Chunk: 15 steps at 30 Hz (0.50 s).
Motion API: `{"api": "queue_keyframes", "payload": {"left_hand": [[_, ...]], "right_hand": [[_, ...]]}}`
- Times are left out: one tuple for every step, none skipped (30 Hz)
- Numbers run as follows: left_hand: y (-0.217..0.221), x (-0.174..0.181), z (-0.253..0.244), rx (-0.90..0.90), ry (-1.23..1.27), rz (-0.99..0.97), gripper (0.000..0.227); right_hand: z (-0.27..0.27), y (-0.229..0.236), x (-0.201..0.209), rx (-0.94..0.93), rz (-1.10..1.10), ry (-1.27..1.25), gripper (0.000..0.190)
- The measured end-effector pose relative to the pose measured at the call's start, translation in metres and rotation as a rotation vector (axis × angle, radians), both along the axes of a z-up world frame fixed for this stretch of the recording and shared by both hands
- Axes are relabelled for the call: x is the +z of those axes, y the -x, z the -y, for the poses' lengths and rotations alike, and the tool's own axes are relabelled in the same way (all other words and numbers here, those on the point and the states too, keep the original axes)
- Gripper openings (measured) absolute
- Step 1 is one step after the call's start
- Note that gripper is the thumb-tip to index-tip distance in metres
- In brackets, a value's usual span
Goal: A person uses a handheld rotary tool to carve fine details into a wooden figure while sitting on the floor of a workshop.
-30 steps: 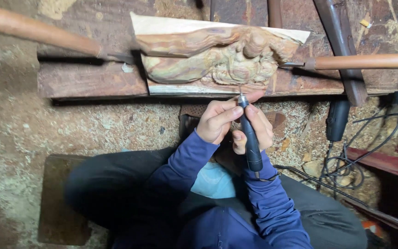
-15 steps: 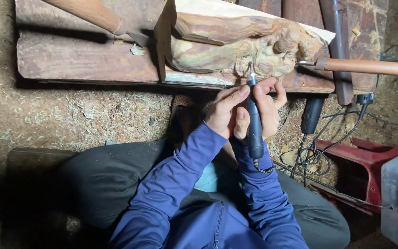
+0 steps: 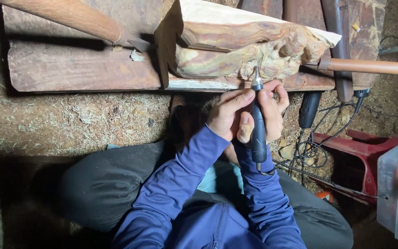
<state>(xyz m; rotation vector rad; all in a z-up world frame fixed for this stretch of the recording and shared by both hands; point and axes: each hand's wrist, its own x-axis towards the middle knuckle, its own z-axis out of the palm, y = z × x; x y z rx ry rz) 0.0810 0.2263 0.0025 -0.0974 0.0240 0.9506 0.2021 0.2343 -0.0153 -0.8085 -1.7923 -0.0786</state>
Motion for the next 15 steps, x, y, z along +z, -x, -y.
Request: {"api": "queue_keyframes", "payload": {"left_hand": [[0.002, 0.016, 0.000, 0.085, 0.080, -0.204, 0.016], [0.005, 0.031, 0.000, 0.164, 0.158, -0.411, 0.022], [0.008, 0.036, 0.001, 0.157, 0.160, -0.414, 0.022], [0.012, 0.041, 0.001, 0.165, 0.148, -0.404, 0.022], [0.016, 0.047, 0.001, 0.173, 0.137, -0.394, 0.022], [0.005, 0.020, 0.001, 0.174, 0.135, -0.392, 0.022], [-0.006, -0.006, 0.002, 0.212, -0.021, -0.236, 0.011], [-0.017, -0.032, 0.003, 0.247, -0.175, -0.076, 0.024], [-0.015, -0.028, 0.005, 0.248, -0.176, -0.073, 0.024], [-0.013, -0.022, 0.006, 0.236, -0.247, -0.049, 0.019], [-0.011, -0.017, 0.007, 0.225, -0.319, -0.025, 0.020], [-0.009, -0.002, 0.008, 0.221, -0.320, -0.025, 0.020], [-0.006, 0.013, 0.010, 0.285, -0.272, -0.159, 0.019], [-0.003, 0.028, 0.011, 0.354, -0.224, -0.296, 0.019], [-0.010, 0.017, 0.010, 0.354, -0.227, -0.298, 0.019]], "right_hand": [[-0.002, 0.000, 0.000, 0.004, 0.004, -0.010, 0.054], [-0.003, -0.001, 0.001, 0.003, 0.006, -0.021, 0.055], [-0.002, -0.001, -0.001, -0.003, 0.003, -0.018, 0.055], [-0.003, -0.001, -0.001, -0.006, 0.003, -0.026, 0.054], [-0.004, -0.001, 0.000, -0.010, 0.003, -0.033, 0.054], [-0.001, 0.002, 0.002, -0.009, 0.005, -0.035, 0.054], [0.003, 0.006, 0.005, 0.001, -0.025, -0.031, 0.054], [0.007, 0.009, 0.008, 0.011, -0.053, -0.026, 0.054], [0.010, 0.007, 0.001, 0.011, -0.050, -0.027, 0.054], [0.012, 0.004, -0.005, 0.076, -0.079, -0.152, 0.064], [0.013, 0.001, -0.012, 0.141, -0.107, -0.276, 0.075], [0.017, -0.002, -0.012, 0.136, -0.106, -0.277, 0.075], [0.020, -0.005, -0.011, 0.151, -0.121, -0.246, 0.072], [0.022, -0.006, -0.012, 0.171, -0.138, -0.215, 0.068], [0.018, -0.001, -0.006, 0.170, -0.140, -0.218, 0.068]]}}
